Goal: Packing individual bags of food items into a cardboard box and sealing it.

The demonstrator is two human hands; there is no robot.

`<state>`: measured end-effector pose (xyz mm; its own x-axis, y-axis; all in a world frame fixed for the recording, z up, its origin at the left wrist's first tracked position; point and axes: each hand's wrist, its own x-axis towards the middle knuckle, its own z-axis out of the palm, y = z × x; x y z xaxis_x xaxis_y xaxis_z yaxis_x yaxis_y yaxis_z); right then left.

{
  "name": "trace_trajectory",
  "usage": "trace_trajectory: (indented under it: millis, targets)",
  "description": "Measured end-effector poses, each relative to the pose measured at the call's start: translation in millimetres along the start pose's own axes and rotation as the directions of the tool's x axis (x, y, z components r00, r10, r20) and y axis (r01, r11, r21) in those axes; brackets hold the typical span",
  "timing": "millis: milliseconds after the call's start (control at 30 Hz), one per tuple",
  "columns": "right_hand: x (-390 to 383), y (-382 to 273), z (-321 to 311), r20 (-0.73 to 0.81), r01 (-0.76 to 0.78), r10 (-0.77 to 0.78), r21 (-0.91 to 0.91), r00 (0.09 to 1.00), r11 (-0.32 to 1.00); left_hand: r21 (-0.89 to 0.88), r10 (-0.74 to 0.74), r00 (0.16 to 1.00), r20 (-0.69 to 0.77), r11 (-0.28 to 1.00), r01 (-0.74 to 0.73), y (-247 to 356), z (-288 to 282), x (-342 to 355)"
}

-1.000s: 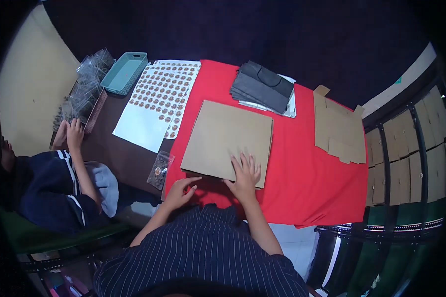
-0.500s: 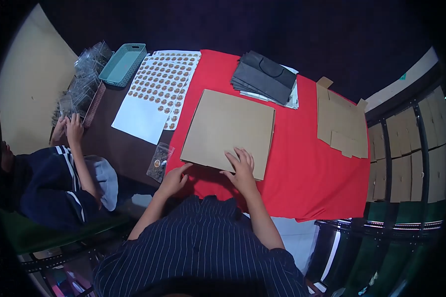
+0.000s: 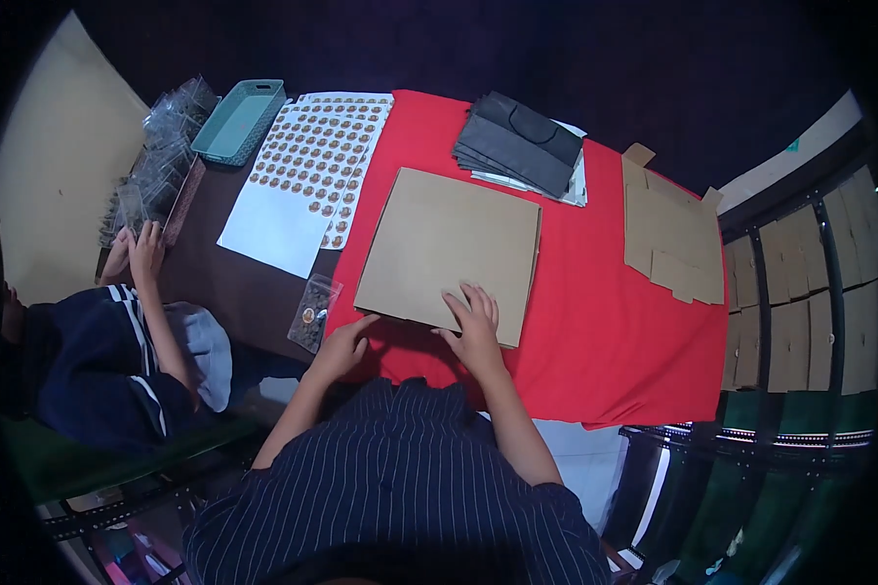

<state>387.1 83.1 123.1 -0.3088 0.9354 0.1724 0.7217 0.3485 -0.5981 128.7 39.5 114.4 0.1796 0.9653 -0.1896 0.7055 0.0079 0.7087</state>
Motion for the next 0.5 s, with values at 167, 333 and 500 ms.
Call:
trace_trajectory:
  millis: [167,333,500]
  targets:
    - [-2.3,-0.3,2.6,0.003,-0.01,0.01,-0.008,1.0,1.0,0.032,-0.003,1.0,-0.007,0.999,0.003,3.1,1.0,-1.5]
    - [-4.4,-1.7,9.7,0.0,-0.019,0.019,-0.017,1.0,1.0,0.015,0.029,0.999,-0.044,0.999,-0.028,1.8,1.8,-3.0]
    - [-5.1,4.1,9.4,-0.024,-0.002,0.003,0.026,1.0,1.0,-0.104,0.031,0.998,-0.047,0.994,-0.036,-0.9,5.7,-1.0]
